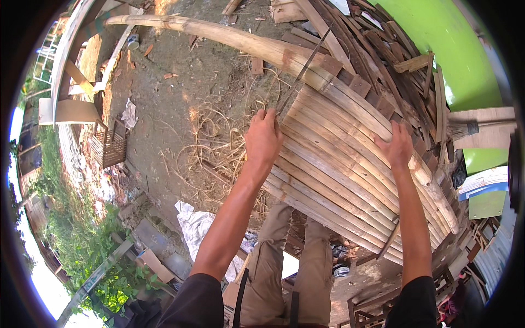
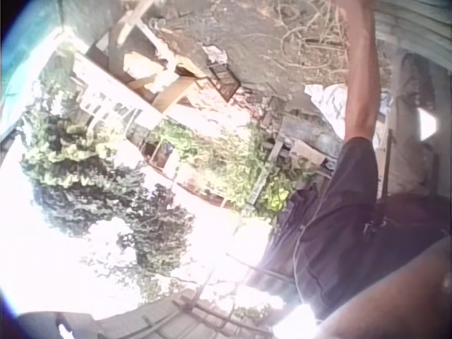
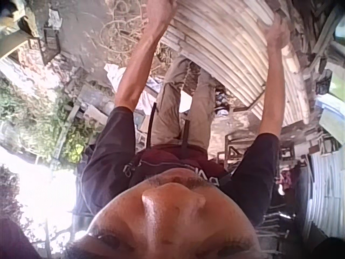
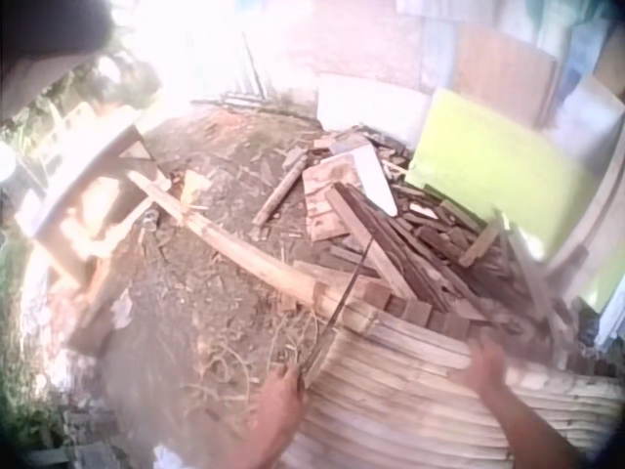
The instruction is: The person positions a long bamboo pole across a wooden workbench and uses a hand saw to cut it. The person holds the pole with one hand and saws with the other, creating sawdust as the cut progresses.
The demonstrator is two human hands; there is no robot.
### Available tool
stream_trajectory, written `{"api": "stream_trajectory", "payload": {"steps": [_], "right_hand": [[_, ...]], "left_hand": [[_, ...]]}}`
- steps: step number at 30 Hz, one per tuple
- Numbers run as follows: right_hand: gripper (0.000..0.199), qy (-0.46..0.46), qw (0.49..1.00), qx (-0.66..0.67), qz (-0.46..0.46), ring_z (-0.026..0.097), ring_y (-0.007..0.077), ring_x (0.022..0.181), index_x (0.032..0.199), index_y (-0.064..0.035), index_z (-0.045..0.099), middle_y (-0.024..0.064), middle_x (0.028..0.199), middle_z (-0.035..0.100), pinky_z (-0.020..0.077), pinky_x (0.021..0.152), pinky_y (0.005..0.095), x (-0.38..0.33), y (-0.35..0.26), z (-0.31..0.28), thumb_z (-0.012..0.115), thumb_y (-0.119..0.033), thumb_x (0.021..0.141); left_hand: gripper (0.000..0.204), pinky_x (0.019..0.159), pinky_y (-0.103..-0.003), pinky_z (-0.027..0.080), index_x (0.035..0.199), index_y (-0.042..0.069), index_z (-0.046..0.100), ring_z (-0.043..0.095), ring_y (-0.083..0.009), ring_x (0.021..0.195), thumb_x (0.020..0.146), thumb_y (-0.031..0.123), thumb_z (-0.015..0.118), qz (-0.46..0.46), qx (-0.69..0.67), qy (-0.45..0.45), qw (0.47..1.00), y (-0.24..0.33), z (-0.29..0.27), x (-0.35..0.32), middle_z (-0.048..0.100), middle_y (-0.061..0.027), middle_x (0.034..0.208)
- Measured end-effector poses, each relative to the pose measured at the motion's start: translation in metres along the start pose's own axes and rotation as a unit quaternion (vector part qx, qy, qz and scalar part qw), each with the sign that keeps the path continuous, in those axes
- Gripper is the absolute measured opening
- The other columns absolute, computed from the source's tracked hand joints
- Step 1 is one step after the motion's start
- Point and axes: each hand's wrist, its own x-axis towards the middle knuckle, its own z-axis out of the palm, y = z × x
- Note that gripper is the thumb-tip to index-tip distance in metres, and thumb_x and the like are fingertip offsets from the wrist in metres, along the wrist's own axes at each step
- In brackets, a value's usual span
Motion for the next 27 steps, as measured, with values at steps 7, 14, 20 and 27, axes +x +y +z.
{"api": "stream_trajectory", "payload": {"steps": [7, 14, 20, 27], "right_hand": [[0.068, 0.010, 1.000, -0.015, -0.016, 0.065, 0.0331, 0.095, 0.116, -0.0081, 0.065, 0.0140, 0.106, 0.064, 0.0525, 0.079, 0.0442, 0.001, -0.002, -0.002, 0.084, -0.053, 0.070], [0.067, 0.026, 0.999, -0.006, -0.030, 0.065, 0.0326, 0.089, 0.115, -0.0082, 0.065, 0.0132, 0.103, 0.063, 0.0525, 0.076, 0.0433, 0.001, 0.000, 0.000, 0.084, -0.054, 0.069], [0.068, 0.041, 0.998, -0.023, -0.037, 0.065, 0.0320, 0.089, 0.115, -0.0077, 0.065, 0.0129, 0.103, 0.063, 0.0519, 0.076, 0.0425, 0.001, 0.000, 0.001, 0.083, -0.055, 0.069], [0.069, 0.026, 0.999, -0.016, -0.030, 0.065, 0.0315, 0.092, 0.116, -0.0076, 0.065, 0.0131, 0.103, 0.063, 0.0517, 0.076, 0.0425, 0.001, 0.000, -0.001, 0.083, -0.056, 0.069]], "left_hand": [[0.022, 0.081, -0.050, 0.053, 0.115, -0.001, 0.062, 0.063, -0.0420, 0.094, 0.096, 0.008, 0.056, 0.003, 0.005, -0.026, 1.000, 0.001, -0.002, -0.004, 0.062, -0.0209, 0.104], [0.032, 0.082, -0.051, 0.055, 0.121, -0.005, 0.055, 0.063, -0.0426, 0.098, 0.090, 0.001, 0.055, 0.004, 0.042, -0.073, 0.996, 0.004, -0.001, -0.004, 0.058, -0.0243, 0.108], [0.038, 0.082, -0.049, 0.057, 0.118, -0.003, 0.052, 0.061, -0.0402, 0.105, 0.083, 0.000, 0.063, 0.004, 0.069, -0.098, 0.993, 0.007, -0.001, -0.004, 0.054, -0.0227, 0.111], [0.038, 0.083, -0.051, 0.056, 0.121, -0.006, 0.052, 0.062, -0.0429, 0.102, 0.084, -0.001, 0.060, -0.004, 0.052, -0.104, 0.993, 0.014, -0.007, -0.003, 0.056, -0.0252, 0.112]]}}
